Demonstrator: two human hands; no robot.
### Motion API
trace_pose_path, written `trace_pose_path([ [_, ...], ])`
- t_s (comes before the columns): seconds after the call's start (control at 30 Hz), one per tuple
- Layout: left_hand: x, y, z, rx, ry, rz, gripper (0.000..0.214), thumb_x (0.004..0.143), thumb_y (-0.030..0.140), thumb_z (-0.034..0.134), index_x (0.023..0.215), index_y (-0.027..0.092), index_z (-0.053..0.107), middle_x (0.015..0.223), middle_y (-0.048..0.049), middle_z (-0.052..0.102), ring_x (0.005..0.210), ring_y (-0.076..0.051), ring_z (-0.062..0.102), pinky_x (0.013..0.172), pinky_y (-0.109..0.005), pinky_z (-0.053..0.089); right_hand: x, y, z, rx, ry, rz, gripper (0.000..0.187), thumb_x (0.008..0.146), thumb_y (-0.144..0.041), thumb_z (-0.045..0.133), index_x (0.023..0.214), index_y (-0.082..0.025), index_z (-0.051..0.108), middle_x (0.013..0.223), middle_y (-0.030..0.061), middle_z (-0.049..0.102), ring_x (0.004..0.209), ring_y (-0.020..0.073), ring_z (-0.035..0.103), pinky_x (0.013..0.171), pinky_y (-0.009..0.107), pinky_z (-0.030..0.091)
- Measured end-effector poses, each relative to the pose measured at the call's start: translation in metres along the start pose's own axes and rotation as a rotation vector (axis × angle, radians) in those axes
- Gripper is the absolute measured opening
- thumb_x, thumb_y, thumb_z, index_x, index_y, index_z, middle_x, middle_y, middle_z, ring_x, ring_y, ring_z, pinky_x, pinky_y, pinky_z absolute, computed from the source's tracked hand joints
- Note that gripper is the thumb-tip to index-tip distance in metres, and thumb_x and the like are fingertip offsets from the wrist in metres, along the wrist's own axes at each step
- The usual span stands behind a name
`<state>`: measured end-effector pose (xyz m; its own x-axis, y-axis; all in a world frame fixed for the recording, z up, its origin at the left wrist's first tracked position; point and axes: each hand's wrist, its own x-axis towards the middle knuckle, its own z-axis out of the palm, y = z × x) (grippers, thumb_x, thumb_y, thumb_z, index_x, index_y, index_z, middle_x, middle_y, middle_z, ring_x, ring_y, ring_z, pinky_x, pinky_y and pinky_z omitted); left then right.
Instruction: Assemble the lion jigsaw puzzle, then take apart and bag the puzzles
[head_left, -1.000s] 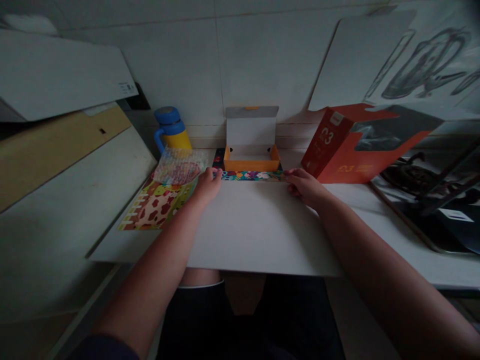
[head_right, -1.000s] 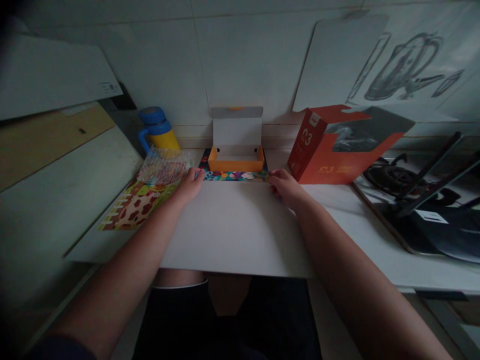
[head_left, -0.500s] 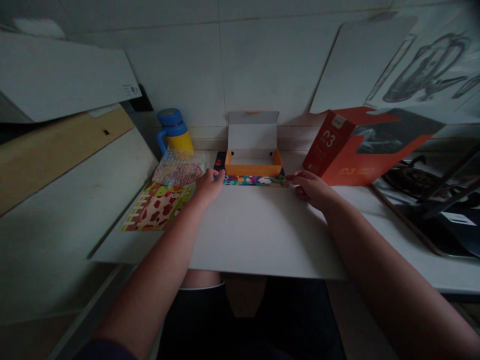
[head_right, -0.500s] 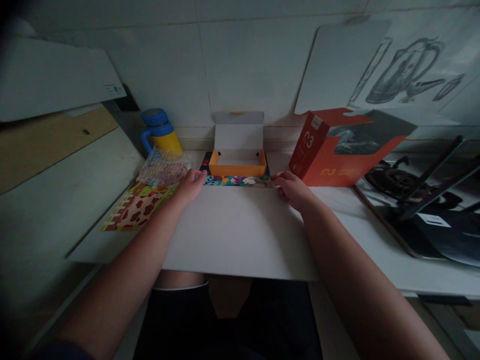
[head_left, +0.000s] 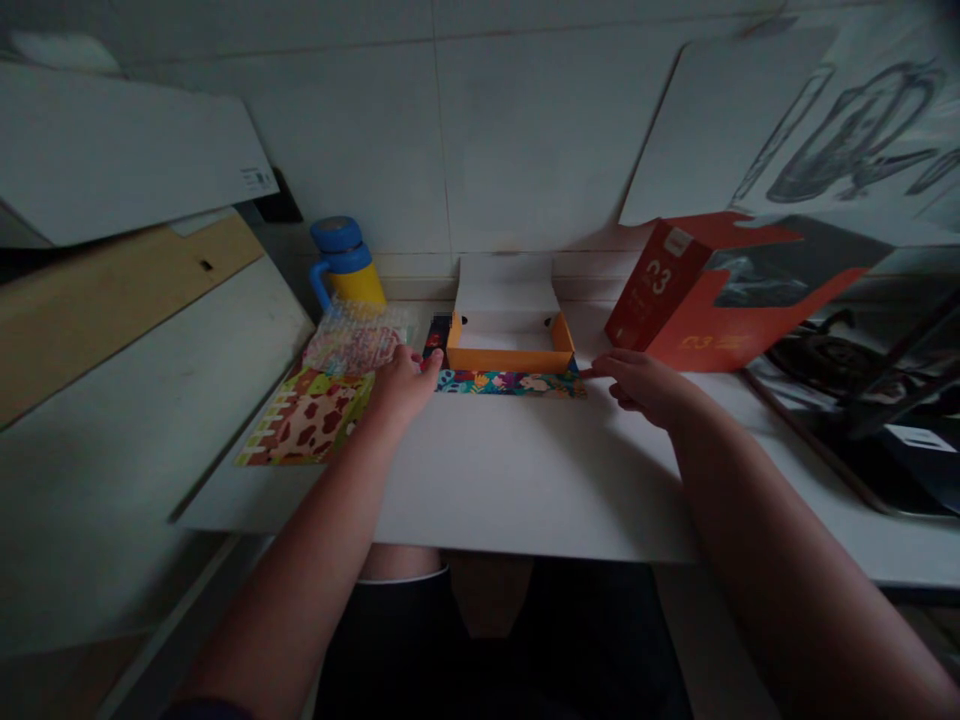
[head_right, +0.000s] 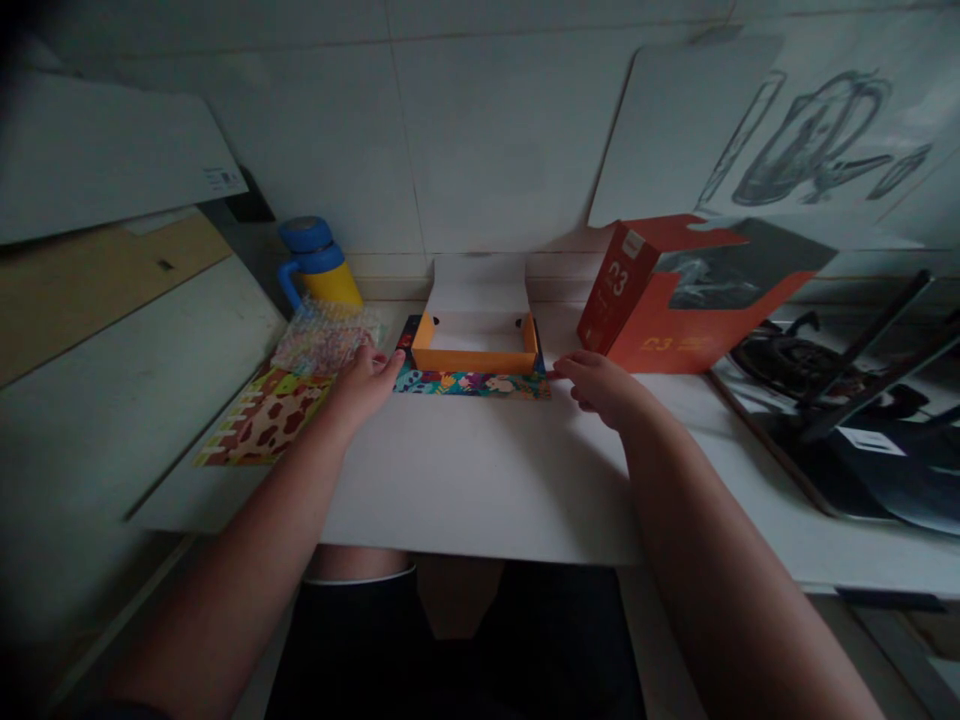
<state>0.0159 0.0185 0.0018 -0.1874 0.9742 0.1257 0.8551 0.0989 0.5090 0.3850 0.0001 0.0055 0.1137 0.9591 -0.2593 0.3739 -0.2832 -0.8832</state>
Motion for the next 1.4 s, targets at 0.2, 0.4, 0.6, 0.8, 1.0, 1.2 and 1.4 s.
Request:
trace_pose_path([
  [0.2, -0.009, 0.003, -0.009, 0.051, 0.01, -0.025, 0.049, 0.102, 0.058, 0.054, 0.124, 0.015, 0.063, 0.114, -0.0163, 0.079, 0.112, -0.032, 0.074, 0.094, -0.037, 0.052, -0.008, -0.006, -0.003, 0.004, 0.006, 0.08, 0.013, 0.096, -0.032, 0.06, 0.096, -0.021, 0.066, 0.109, 0.0079, 0.077, 0.053, 0.0078, 0.041, 0.045, 0.021, 0.034],
  [0.4, -0.01, -0.005, -0.003, 0.168, 0.065, 0.075, 0.051, 0.104, 0.056, 0.048, 0.12, 0.012, 0.068, 0.112, -0.0175, 0.079, 0.113, -0.034, 0.073, 0.099, -0.039, 0.052, 0.009, 0.005, 0.003, -0.261, 0.112, 0.009, 0.027, 0.097, -0.04, 0.057, 0.093, -0.02, 0.073, 0.078, 0.0069, 0.074, 0.051, 0.0115, 0.043, 0.046, 0.024, 0.034],
  [0.6, -0.005, -0.005, -0.003, 0.358, 0.003, 0.128, 0.05, 0.108, 0.041, 0.036, 0.11, 0.011, 0.076, 0.12, -0.0221, 0.077, 0.119, -0.033, 0.07, 0.105, -0.039, 0.05, 0.026, 0.022, 0.01, -0.391, 0.168, -0.016, 0.026, 0.091, -0.039, 0.063, 0.093, -0.019, 0.081, 0.074, 0.0064, 0.072, 0.063, 0.0161, 0.057, 0.052, 0.025, 0.038],
  [0.8, 0.008, -0.01, -0.002, 0.33, -0.126, 0.014, 0.046, 0.107, 0.032, 0.036, 0.11, 0.011, 0.078, 0.119, -0.0229, 0.078, 0.114, -0.031, 0.073, 0.095, -0.036, 0.052, 0.028, 0.027, 0.011, -0.474, 0.122, 0.005, 0.039, 0.095, -0.036, 0.053, 0.117, -0.02, 0.081, 0.078, 0.0059, 0.074, 0.063, 0.0162, 0.061, 0.055, 0.025, 0.042],
  [1.0, 0.019, -0.021, -0.006, 0.282, -0.192, 0.014, 0.03, 0.095, 0.018, 0.05, 0.111, 0.021, 0.076, 0.114, -0.012, 0.081, 0.103, -0.025, 0.074, 0.084, -0.031, 0.052, 0.026, 0.019, 0.009, -0.666, 0.127, -0.035, 0.034, 0.093, -0.031, 0.055, 0.109, -0.021, 0.083, 0.08, 0.0088, 0.076, 0.07, 0.0206, 0.066, 0.063, 0.028, 0.045],
  [1.2, 0.015, -0.021, -0.011, 0.303, -0.198, 0.061, 0.025, 0.093, 0.015, 0.052, 0.106, 0.024, 0.071, 0.106, -0.0104, 0.079, 0.097, -0.027, 0.072, 0.078, -0.032, 0.047, 0.022, 0.014, 0.013, -0.847, 0.123, -0.107, 0.032, 0.094, -0.031, 0.053, 0.108, -0.022, 0.08, 0.098, 0.0125, 0.079, 0.085, 0.025, 0.07, 0.072, 0.031, 0.046],
  [1.4, 0.014, -0.02, -0.011, 0.318, -0.198, 0.083, 0.024, 0.091, 0.014, 0.051, 0.102, 0.025, 0.07, 0.104, -0.0084, 0.078, 0.092, -0.025, 0.07, 0.074, -0.031, 0.045, 0.017, 0.01, 0.016, -0.939, 0.119, -0.137, 0.031, 0.097, -0.028, 0.051, 0.113, -0.021, 0.077, 0.102, 0.0134, 0.079, 0.089, 0.0252, 0.071, 0.073, 0.03, 0.044],
])
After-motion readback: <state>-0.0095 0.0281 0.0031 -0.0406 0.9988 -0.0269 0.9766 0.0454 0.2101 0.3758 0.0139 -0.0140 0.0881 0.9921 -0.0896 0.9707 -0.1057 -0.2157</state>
